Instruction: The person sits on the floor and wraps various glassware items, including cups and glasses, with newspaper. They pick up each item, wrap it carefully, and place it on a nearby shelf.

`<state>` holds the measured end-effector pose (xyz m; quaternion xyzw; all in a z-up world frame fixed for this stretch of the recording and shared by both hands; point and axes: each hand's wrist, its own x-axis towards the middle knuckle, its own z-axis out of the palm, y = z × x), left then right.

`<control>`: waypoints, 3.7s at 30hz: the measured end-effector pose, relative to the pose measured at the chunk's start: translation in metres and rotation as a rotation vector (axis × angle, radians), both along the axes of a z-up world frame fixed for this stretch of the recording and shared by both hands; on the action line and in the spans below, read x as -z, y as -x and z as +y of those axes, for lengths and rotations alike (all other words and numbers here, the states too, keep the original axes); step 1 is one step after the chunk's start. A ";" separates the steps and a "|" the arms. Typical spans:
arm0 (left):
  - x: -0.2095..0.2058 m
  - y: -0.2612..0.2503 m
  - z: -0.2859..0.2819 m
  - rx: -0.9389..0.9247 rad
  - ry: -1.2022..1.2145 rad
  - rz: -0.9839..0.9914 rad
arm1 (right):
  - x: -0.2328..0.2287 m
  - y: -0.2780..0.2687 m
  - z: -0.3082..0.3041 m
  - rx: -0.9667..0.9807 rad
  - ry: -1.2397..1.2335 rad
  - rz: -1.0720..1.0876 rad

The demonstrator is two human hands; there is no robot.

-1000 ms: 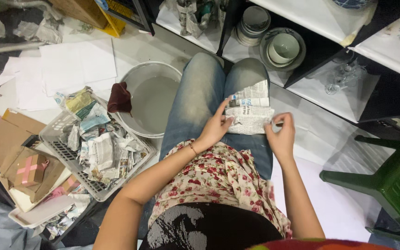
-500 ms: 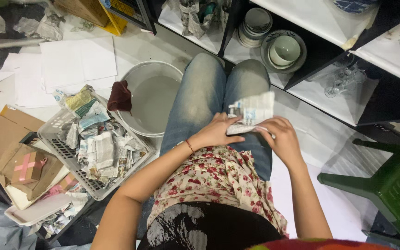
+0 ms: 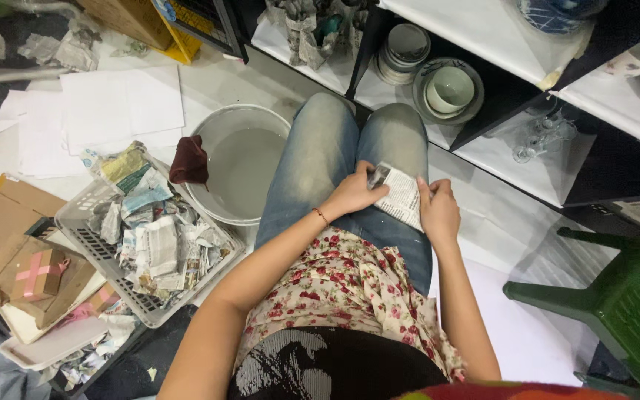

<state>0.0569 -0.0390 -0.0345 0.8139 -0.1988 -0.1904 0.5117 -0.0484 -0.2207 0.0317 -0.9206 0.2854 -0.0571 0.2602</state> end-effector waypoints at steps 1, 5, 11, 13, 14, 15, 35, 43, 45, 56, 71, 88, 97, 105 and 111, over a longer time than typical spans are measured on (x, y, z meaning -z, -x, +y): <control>-0.006 0.002 -0.002 -0.022 0.006 0.010 | 0.000 0.005 0.005 0.025 -0.003 0.017; -0.045 0.003 -0.009 -0.087 0.099 -0.051 | -0.031 0.009 0.028 -0.136 0.136 -0.258; -0.095 0.015 0.042 -0.051 0.391 -0.396 | -0.089 -0.004 0.079 -0.419 0.136 -0.485; -0.099 0.012 0.069 -0.129 0.336 -0.356 | -0.095 -0.022 0.100 -0.392 0.063 -0.208; -0.097 0.011 0.085 -0.190 0.368 -0.366 | -0.093 -0.033 0.115 -0.429 -0.014 -0.201; -0.092 0.010 0.103 -0.250 0.400 -0.377 | -0.088 -0.044 0.133 -0.466 -0.091 -0.192; 0.147 0.097 0.423 -1.593 -0.128 -0.214 | 0.062 -0.110 0.405 -1.321 -0.048 0.357; 0.225 0.134 0.480 -0.686 -1.269 -0.162 | 0.105 -0.096 0.391 -1.515 -0.091 0.558; 0.244 0.136 0.483 -0.667 -0.912 0.232 | 0.108 -0.096 0.391 -1.492 -0.167 0.551; 0.151 0.069 0.390 -1.282 -0.293 -0.265 | 0.097 -0.118 0.392 -1.226 -0.639 0.430; 0.008 -0.127 0.176 -0.243 0.111 -0.470 | 0.080 -0.261 0.168 -0.714 -0.129 -0.261; 0.052 -0.225 0.091 -0.220 -0.179 -0.243 | 0.096 -0.361 0.099 -0.580 0.466 -0.174; 0.006 -0.189 0.123 -0.340 0.036 -0.405 | 0.011 -0.237 0.154 -0.663 0.374 -0.387; -0.051 -0.086 0.163 -0.234 0.229 -0.711 | -0.099 -0.098 0.186 -0.808 0.679 -0.431; -0.084 -0.021 0.148 -0.223 0.352 -0.676 | -0.147 -0.050 0.177 -0.916 0.607 -0.168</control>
